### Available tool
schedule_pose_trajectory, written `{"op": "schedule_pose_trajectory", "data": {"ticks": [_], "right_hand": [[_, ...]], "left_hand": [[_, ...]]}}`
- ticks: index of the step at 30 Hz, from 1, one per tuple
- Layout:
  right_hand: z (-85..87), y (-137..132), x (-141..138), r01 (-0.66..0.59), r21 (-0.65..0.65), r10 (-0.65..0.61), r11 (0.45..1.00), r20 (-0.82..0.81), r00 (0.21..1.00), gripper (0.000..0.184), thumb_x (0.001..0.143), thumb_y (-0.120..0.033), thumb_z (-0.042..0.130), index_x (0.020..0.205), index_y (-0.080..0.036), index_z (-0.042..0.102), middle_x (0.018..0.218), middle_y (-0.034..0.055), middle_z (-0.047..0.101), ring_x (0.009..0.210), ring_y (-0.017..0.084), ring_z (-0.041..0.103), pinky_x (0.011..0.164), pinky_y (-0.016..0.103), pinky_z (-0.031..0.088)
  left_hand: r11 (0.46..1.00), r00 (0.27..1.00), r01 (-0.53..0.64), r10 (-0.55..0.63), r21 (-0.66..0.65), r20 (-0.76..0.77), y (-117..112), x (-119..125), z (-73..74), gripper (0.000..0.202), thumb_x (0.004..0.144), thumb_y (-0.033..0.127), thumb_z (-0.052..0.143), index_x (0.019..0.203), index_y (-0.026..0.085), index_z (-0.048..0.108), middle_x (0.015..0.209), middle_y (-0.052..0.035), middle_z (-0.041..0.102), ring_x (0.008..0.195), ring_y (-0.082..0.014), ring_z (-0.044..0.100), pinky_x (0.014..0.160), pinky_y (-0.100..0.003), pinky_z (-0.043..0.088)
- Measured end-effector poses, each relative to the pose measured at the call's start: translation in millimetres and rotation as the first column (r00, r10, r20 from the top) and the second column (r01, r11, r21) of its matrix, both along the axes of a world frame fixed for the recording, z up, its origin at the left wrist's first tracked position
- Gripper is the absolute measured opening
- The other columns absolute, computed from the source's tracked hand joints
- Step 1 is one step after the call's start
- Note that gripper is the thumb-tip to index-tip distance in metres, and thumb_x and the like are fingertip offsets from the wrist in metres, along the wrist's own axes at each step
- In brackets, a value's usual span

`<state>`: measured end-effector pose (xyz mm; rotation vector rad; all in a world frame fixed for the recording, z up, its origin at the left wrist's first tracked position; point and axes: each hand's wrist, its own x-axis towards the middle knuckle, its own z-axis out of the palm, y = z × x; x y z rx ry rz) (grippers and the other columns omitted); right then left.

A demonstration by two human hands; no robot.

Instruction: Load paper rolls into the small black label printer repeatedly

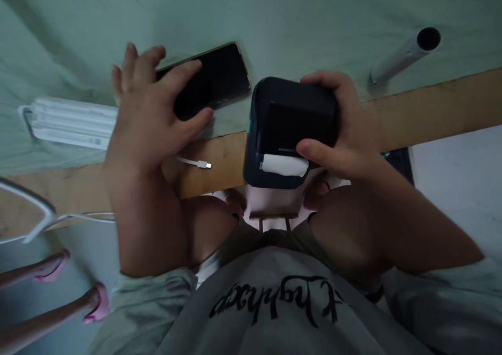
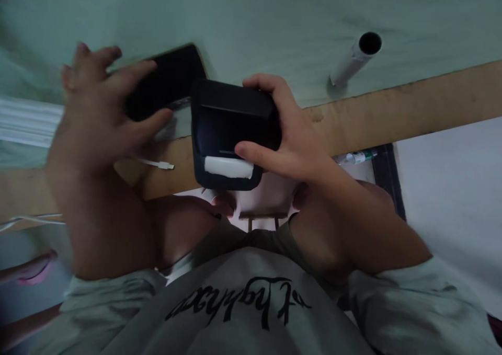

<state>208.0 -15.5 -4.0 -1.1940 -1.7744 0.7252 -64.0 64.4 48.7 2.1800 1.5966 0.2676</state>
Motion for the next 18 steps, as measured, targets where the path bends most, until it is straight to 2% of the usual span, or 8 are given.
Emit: {"op": "schedule_pose_trajectory", "data": {"ticks": [2,5,7,9,11,13,16,18], "right_hand": [[-1.5,0,0,-0.001,-0.002,0.001,1.0,0.005,1.0,0.074,0.072,-0.063,0.068,0.132,-0.028,0.042,0.118,0.0041,0.059,0.102,0.018,0.061,0.086,0.037,0.058],[-1.9,0,0,-0.004,-0.023,0.005,1.0,0.014,1.0,0.073,0.074,-0.061,0.068,0.133,-0.027,0.042,0.12,0.0051,0.059,0.103,0.019,0.062,0.089,0.039,0.058],[-0.7,0,0,-0.016,-0.021,0.016,1.0,0.015,1.0,0.072,0.074,-0.06,0.068,0.133,-0.027,0.043,0.121,0.0052,0.059,0.104,0.02,0.062,0.091,0.04,0.057],[0.8,0,-1,-0.023,-0.023,0.023,0.999,0.013,1.0,0.071,0.074,-0.061,0.068,0.132,-0.027,0.044,0.12,0.0052,0.06,0.105,0.02,0.063,0.091,0.039,0.057],[1.7,0,-1,-0.02,-0.032,0.021,0.999,0.015,1.0,0.07,0.075,-0.061,0.067,0.131,-0.027,0.045,0.12,0.0053,0.06,0.104,0.019,0.063,0.09,0.038,0.057],[1.8,0,-1,-0.018,-0.035,0.018,0.999,0.016,1.0,0.071,0.074,-0.061,0.068,0.132,-0.027,0.044,0.119,0.0053,0.06,0.102,0.019,0.063,0.088,0.038,0.058],[0.9,0,2,-0.021,-0.022,0.021,1.0,0.004,1.0,0.072,0.072,-0.06,0.07,0.132,-0.028,0.045,0.12,0.0051,0.061,0.101,0.019,0.062,0.089,0.038,0.057],[0.0,0,4,-0.006,0.007,0.006,1.0,-0.034,0.999,0.071,0.071,-0.056,0.072,0.131,-0.028,0.047,0.123,0.0049,0.06,0.106,0.019,0.061,0.092,0.037,0.056]], "left_hand": [[0.997,0.999,0.019,-0.017,-0.071,0.031,8,-2,-7.4,0.07,0.081,0.045,0.072,0.146,0.032,0.049,0.161,0.0066,0.03,0.155,-0.0337,0.009,0.128,-0.053,-0.008],[0.998,0.986,0.052,-0.045,-0.04,0.163,13,-2,-16.0,0.064,0.082,0.043,0.072,0.141,0.023,0.056,0.155,0.0008,0.041,0.143,-0.0275,0.032,0.13,-0.04,0.01],[0.998,0.982,0.058,-0.051,-0.032,0.184,14,0,-16.4,0.063,0.081,0.04,0.074,0.139,0.021,0.058,0.15,0.0006,0.045,0.138,-0.0245,0.038,0.127,-0.033,0.019],[0.998,0.988,0.051,-0.044,-0.043,0.148,13,2,-13.1,0.062,0.079,0.037,0.076,0.138,0.023,0.059,0.146,0.0014,0.048,0.136,-0.0247,0.04,0.129,-0.037,0.015],[0.998,0.991,0.038,-0.032,-0.042,0.127,11,3,-8.2,0.059,0.08,0.037,0.075,0.136,0.025,0.06,0.145,0.0019,0.049,0.136,-0.0267,0.041,0.13,-0.047,0.002],[0.999,0.994,0.03,-0.026,-0.042,0.102,8,3,-3.6,0.057,0.083,0.039,0.072,0.138,0.029,0.058,0.145,0.003,0.049,0.141,-0.0277,0.037,0.128,-0.053,-0.012],[0.999,0.993,0.029,-0.033,0.043,0.11,-1,5,0.3,0.074,0.079,0.043,0.075,0.146,0.029,0.047,0.153,0.0053,0.041,0.154,-0.0257,0.015,0.127,-0.044,-0.02],[0.996,0.93,-0.001,-0.033,0.091,0.367,-12,13,-0.4,0.075,0.077,0.044,0.078,0.143,0.026,0.049,0.151,0.0065,0.04,0.155,-0.0236,0.013,0.131,-0.033,-0.011]]}}
